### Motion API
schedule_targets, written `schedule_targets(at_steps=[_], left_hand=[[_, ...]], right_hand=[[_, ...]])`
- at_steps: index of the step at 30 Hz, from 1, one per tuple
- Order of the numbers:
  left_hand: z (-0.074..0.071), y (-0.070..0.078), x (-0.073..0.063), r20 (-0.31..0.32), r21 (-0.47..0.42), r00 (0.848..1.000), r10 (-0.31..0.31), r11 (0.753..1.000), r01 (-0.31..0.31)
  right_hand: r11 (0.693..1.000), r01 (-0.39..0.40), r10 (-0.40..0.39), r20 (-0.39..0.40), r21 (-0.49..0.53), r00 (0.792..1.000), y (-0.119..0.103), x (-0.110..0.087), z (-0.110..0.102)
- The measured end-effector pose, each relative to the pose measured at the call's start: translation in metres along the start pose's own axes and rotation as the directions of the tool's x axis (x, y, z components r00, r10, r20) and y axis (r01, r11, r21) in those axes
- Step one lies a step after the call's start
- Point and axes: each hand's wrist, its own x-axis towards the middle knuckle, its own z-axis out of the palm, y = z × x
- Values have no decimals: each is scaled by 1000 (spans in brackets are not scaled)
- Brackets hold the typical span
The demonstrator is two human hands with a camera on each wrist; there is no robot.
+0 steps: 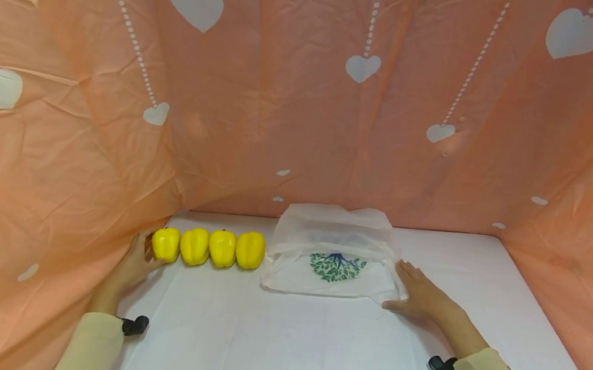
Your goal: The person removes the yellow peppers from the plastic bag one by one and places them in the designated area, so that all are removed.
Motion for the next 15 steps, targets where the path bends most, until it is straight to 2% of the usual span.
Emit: schedule_targets(at_steps=[15], left_hand=[[-2,-3,4,47,-90,998,-45,995,49]], right_hand=[[1000,-15,15,7,15,1000,1,1,0]])
